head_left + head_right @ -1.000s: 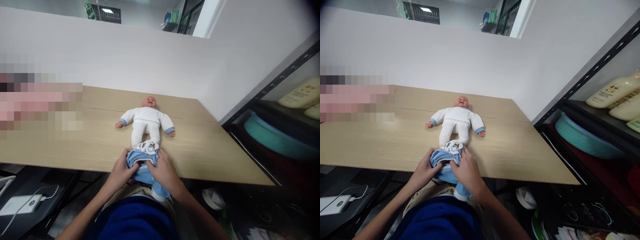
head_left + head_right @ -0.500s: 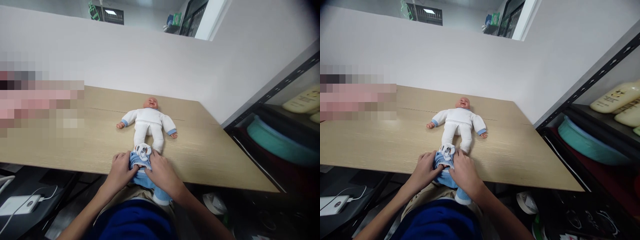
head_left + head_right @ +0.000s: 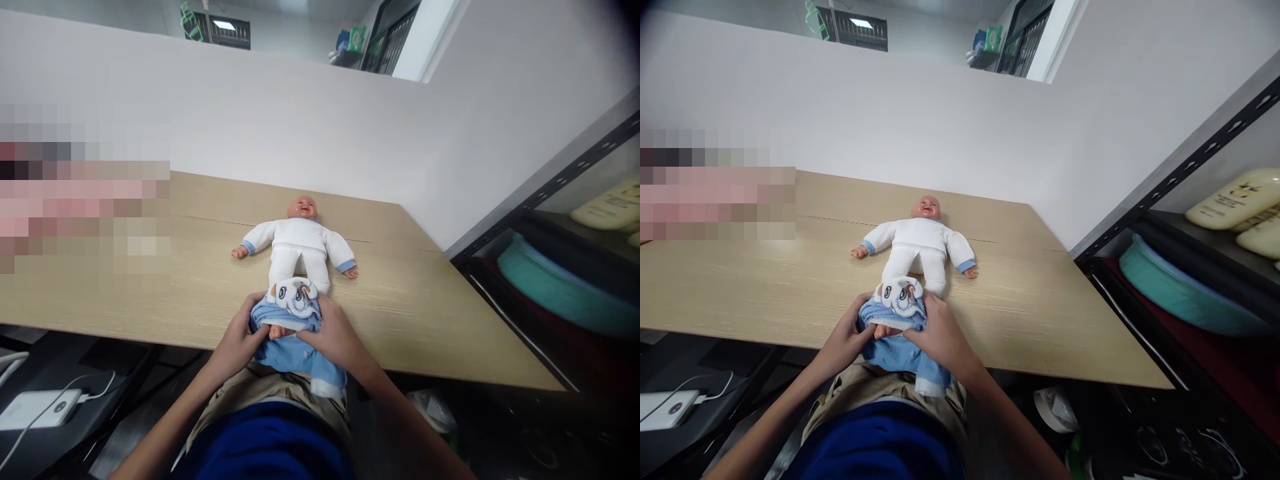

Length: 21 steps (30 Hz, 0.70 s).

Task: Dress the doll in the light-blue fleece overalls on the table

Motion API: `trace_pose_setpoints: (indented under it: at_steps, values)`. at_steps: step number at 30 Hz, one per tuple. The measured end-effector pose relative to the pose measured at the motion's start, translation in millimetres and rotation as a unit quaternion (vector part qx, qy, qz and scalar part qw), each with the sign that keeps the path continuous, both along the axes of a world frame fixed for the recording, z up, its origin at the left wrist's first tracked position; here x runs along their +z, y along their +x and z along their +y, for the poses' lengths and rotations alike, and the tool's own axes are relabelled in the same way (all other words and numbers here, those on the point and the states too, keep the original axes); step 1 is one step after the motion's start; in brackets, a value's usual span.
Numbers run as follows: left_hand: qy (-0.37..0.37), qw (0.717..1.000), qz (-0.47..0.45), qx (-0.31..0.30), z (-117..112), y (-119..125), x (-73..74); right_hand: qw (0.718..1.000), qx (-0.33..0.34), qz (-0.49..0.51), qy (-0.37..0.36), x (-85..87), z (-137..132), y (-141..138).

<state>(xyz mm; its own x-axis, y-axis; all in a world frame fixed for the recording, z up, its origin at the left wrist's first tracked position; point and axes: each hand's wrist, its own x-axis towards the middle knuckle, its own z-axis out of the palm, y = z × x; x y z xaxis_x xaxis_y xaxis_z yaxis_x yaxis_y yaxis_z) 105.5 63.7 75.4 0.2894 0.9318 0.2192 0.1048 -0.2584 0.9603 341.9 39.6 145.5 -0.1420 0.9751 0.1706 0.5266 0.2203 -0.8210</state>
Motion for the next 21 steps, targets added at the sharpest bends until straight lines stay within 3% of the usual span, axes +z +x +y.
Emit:
trace_pose_setpoints:
  at_steps: [3,6,12,16,21]
  values:
    - [0.042,0.998,0.041,-0.011,11,-3,-6.0,0.996,0.029,-0.011,0.081,-6.8,13,12]
    - [0.076,0.994,0.073,-0.027,24,-9,-3.4,0.992,0.059,-0.009,0.109,-6.0,30,24]
    - [0.104,0.972,0.140,-0.157,67,-25,24.5,0.986,0.156,-0.050,0.024,9.7,78,43]
    - [0.075,0.960,0.155,-0.219,100,-31,34.1,0.972,0.220,-0.074,-0.042,18.7,108,51]
    - [0.034,0.959,0.139,-0.243,117,-38,44.2,0.959,0.270,-0.065,-0.054,27.9,113,71]
